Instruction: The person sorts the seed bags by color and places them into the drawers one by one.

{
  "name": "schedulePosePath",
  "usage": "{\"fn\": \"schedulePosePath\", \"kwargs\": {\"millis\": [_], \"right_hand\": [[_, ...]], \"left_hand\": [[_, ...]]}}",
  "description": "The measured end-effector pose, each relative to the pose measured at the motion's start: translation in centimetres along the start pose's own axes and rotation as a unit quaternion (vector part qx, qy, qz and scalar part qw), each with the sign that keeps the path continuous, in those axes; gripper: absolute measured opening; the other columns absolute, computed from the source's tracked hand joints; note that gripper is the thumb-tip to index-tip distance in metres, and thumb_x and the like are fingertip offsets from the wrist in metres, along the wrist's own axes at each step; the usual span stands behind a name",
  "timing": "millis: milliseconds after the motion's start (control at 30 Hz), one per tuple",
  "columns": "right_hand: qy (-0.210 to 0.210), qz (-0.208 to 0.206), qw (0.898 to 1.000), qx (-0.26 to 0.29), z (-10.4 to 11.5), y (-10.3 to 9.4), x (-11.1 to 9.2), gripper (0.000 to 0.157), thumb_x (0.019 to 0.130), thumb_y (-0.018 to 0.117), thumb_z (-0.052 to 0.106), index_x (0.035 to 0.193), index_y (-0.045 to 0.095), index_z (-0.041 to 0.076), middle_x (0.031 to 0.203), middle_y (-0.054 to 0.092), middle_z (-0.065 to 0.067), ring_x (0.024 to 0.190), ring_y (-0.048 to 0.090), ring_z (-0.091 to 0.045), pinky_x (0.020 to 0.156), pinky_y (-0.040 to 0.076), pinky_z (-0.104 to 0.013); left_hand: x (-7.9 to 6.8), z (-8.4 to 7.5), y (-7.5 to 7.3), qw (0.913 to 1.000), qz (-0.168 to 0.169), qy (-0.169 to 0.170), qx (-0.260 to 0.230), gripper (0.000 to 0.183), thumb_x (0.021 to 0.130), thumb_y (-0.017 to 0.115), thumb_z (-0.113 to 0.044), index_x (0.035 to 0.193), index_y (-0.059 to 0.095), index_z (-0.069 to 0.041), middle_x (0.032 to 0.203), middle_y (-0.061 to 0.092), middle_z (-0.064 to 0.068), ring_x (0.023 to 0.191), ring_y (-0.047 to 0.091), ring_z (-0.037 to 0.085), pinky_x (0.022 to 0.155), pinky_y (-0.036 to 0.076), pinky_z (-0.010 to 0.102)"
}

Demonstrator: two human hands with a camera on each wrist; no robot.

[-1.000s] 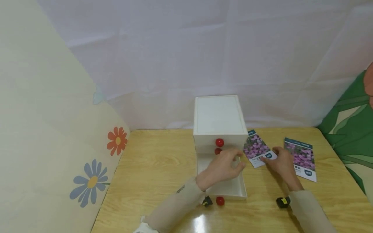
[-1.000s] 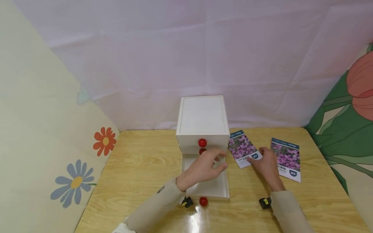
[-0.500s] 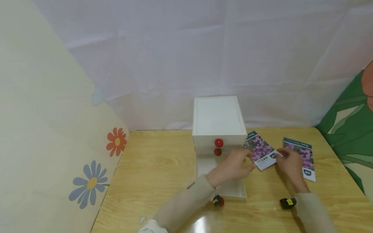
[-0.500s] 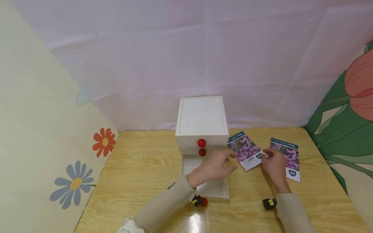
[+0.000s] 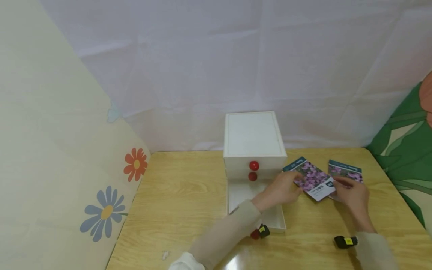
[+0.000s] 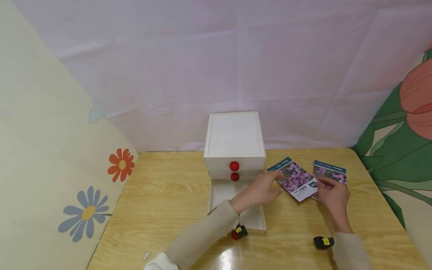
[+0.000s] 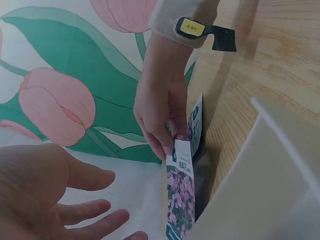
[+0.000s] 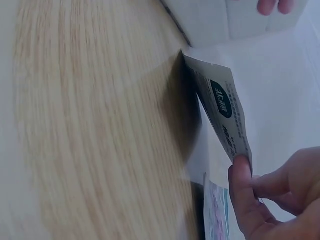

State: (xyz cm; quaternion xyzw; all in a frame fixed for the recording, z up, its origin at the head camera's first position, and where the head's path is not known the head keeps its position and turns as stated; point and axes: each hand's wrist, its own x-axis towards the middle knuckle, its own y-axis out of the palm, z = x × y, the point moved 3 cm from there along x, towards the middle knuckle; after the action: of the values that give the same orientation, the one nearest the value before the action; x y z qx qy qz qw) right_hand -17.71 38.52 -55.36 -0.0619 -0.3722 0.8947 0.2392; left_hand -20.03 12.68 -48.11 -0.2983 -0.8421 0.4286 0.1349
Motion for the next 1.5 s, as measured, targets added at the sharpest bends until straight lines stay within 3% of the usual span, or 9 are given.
{"fn": "schedulePosePath", "kwargs": {"millis": [167,267,467,600,800,967,1067,1267,1500], "right_hand": [[0.027,0.01,0.999,0.022,-0.7,-0.8,-0.3,0.036,0.103,0.069,0.026,0.124,0.075,-0.004,0.076,0.057,0.033,0.066,0.047,0.02,0.059,0.044,-0.008],[0.038,0.023,0.998,0.042,-1.0,-1.3,-0.5,0.039,0.104,0.068,0.026,0.126,0.073,-0.006,0.074,0.051,0.039,0.063,0.053,0.016,0.057,0.047,-0.01],[0.044,0.046,0.995,0.08,-1.2,-2.4,-1.1,0.041,0.105,0.066,0.027,0.128,0.072,-0.007,0.078,0.05,0.042,0.063,0.062,0.009,0.057,0.055,-0.014],[0.046,0.056,0.989,0.127,-1.3,-2.9,-1.6,0.032,0.105,0.067,0.021,0.125,0.075,-0.003,0.082,0.055,0.043,0.067,0.064,0.009,0.059,0.061,-0.016],[0.062,0.08,0.982,0.157,-1.1,-4.0,-2.3,0.016,0.106,0.067,0.022,0.109,0.082,0.026,0.082,0.059,0.038,0.069,0.066,0.005,0.059,0.059,-0.016],[0.091,0.095,0.977,0.167,-1.2,-4.7,-2.5,0.027,0.106,0.065,0.022,0.097,0.077,0.044,0.085,0.057,0.037,0.072,0.065,0.006,0.063,0.062,-0.018],[0.085,0.1,0.979,0.154,-1.4,-5.0,-2.6,0.027,0.107,0.064,0.022,0.097,0.078,0.044,0.086,0.055,0.039,0.073,0.063,0.006,0.063,0.063,-0.02],[0.076,0.102,0.983,0.129,-1.8,-5.9,-2.7,0.023,0.107,0.064,0.026,0.097,0.078,0.042,0.088,0.052,0.042,0.076,0.059,0.009,0.063,0.062,-0.022],[0.074,0.116,0.981,0.135,-2.1,-6.4,-3.1,0.02,0.107,0.066,0.029,0.1,0.08,0.041,0.089,0.054,0.044,0.079,0.058,0.012,0.063,0.062,-0.022]], "left_hand": [[0.4,-0.4,0.4,0.9996,-0.015,-0.022,-0.003,0.052,0.102,0.073,-0.026,0.151,0.056,-0.018,0.151,0.06,-0.005,0.138,0.056,0.007,0.114,0.049,0.021],[0.6,-0.7,0.5,0.9995,-0.022,-0.022,-0.003,0.057,0.102,0.071,-0.029,0.155,0.052,-0.017,0.156,0.056,-0.004,0.142,0.054,0.009,0.117,0.047,0.024],[1.4,-0.7,0.7,0.9987,-0.034,-0.027,-0.026,0.06,0.103,0.069,-0.031,0.157,0.049,-0.013,0.156,0.056,-0.001,0.139,0.056,0.01,0.119,0.047,0.027],[2.1,-0.3,0.9,0.9964,-0.045,-0.034,-0.063,0.056,0.1,0.071,-0.026,0.151,0.054,-0.01,0.142,0.064,0.003,0.117,0.06,0.006,0.106,0.053,0.023],[2.8,0.1,1.3,0.99,-0.048,-0.071,-0.112,0.036,0.101,0.069,-0.023,0.132,0.063,-0.006,0.11,0.063,0.001,0.086,0.052,0.005,0.076,0.052,0.019],[3.0,0.3,1.9,0.9833,-0.044,-0.112,-0.136,0.03,0.103,0.067,-0.024,0.126,0.064,-0.006,0.092,0.057,-0.002,0.073,0.053,0.009,0.061,0.051,0.023],[3.1,0.3,2.1,0.9825,-0.049,-0.123,-0.131,0.037,0.102,0.068,-0.025,0.134,0.063,-0.005,0.096,0.062,-0.001,0.075,0.055,0.009,0.065,0.053,0.023],[3.1,0.3,2.3,0.9802,-0.048,-0.143,-0.128,0.048,0.104,0.066,-0.025,0.149,0.057,-0.012,0.126,0.071,0.001,0.087,0.059,0.007,0.079,0.055,0.021],[3.2,0.2,2.8,0.9647,-0.048,-0.179,-0.187,0.04,0.103,0.067,-0.015,0.143,0.062,-0.015,0.125,0.075,0.0,0.075,0.062,0.006,0.063,0.056,0.019]]}}
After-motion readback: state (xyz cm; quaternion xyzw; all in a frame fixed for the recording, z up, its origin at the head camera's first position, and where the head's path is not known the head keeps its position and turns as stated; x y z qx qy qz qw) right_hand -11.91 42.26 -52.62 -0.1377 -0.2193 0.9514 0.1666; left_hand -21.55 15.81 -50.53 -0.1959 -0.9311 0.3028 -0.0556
